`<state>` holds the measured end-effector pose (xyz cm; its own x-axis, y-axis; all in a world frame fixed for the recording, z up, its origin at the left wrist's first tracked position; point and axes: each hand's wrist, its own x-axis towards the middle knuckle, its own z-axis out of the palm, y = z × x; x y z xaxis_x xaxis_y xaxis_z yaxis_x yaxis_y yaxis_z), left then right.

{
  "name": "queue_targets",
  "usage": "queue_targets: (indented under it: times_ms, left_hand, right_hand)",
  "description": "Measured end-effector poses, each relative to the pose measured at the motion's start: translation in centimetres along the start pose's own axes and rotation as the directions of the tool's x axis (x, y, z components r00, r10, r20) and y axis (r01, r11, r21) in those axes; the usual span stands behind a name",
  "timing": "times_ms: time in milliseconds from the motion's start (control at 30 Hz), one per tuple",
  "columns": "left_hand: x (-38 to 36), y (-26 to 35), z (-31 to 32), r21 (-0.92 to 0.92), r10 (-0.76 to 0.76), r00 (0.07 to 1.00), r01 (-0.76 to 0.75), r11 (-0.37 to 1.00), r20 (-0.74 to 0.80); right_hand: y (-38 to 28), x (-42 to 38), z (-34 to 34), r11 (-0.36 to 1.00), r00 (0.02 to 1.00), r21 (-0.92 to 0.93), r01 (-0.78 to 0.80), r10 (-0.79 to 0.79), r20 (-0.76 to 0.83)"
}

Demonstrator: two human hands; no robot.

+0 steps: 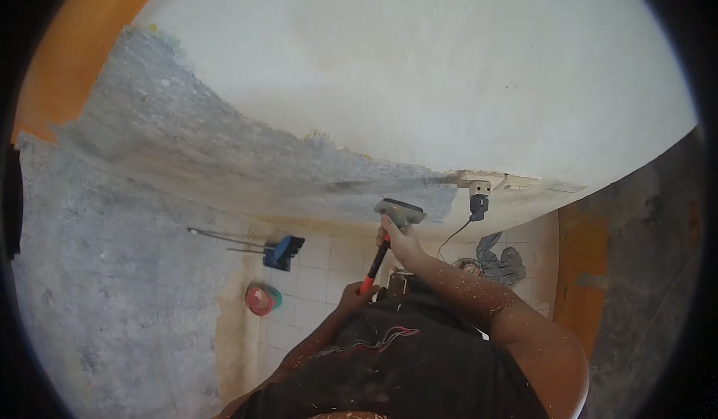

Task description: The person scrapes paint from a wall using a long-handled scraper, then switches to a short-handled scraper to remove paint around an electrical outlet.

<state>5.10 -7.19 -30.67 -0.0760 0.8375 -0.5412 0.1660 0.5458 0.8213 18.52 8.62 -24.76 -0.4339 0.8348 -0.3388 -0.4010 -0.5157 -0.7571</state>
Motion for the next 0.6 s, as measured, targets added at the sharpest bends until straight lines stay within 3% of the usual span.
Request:
queue_targets:
  times_ms: [133, 167, 233, 267, 300, 333, 433, 467, 533, 567, 600]
  left_hand:
    - [-0.3, -0.8, -0.3, -0.089, 0.0, 0.997, -0.007, 0.996, -0.073]
    - [0.1, -1.3, -0.2, -0.1, -0.006, 0.997, -0.002, 0.995, -0.081]
    - [1.7, 0.6, -0.4, -0.048, 0.123, 0.978, -0.133, 0.99, -0.17]
    - [2.0, 2.2, -0.5, -0.061, 0.115, 0.977, -0.128, 0.99, -0.18]
    - [2.0, 4.2, -0.7, -0.016, 0.133, 0.969, -0.14, 0.99, -0.208]
    - [1.9, 5.2, -0.6, 0.03, 0.155, 0.959, -0.152, 0.988, -0.236]
    - [2.2, 2.1, 0.6, 0.069, 0.118, 0.953, -0.102, 0.992, -0.28]
    - [2.3, 0.1, 1.4, 0.06, 0.118, 0.951, -0.105, 0.993, -0.284]
    - [2.6, -2.3, 2.3, 0.29, 0.236, 0.914, -0.14, 0.947, -0.331]
    - [3.3, -2.3, 2.2, 0.283, 0.237, 0.909, -0.14, 0.949, -0.343]
    - [3.7, -1.1, 1.9, 0.357, 0.345, 0.867, -0.214, 0.909, -0.359]
  right_hand:
    - [-1.3, 1.0, 2.0, 0.999, 0.997, -0.046, 0.022, -0.019, 0.069]
    - [-2.2, 1.7, 3.0, 0.999, 0.998, -0.014, 0.035, -0.034, 0.055]
    - [-5.3, 2.7, 5.2, 0.999, 0.998, 0.009, 0.037, -0.037, 0.046]
    - [-7.0, 3.3, 6.1, 0.993, 0.994, 0.115, -0.008, -0.005, 0.11]
    - [-7.6, 3.5, 6.5, 0.975, 0.984, 0.216, -0.06, 0.022, 0.176]
    - [-7.6, 3.4, 6.6, 0.976, 0.982, 0.206, -0.071, 0.033, 0.185]
    - [-7.0, 3.7, 6.2, 0.974, 0.976, 0.181, -0.135, 0.099, 0.194]
    - [-5.4, 4.0, 5.0, 0.964, 0.972, 0.157, -0.213, 0.193, 0.133]
    - [-4.5, 3.2, 4.4, 0.944, 0.949, 0.1, -0.315, 0.31, 0.065]
    - [-5.3, 3.7, 4.7, 0.944, 0.947, 0.088, -0.318, 0.313, 0.073]
    - [-6.2, 4.6, 4.7, 0.942, 0.941, 0.116, -0.314, 0.294, 0.167]
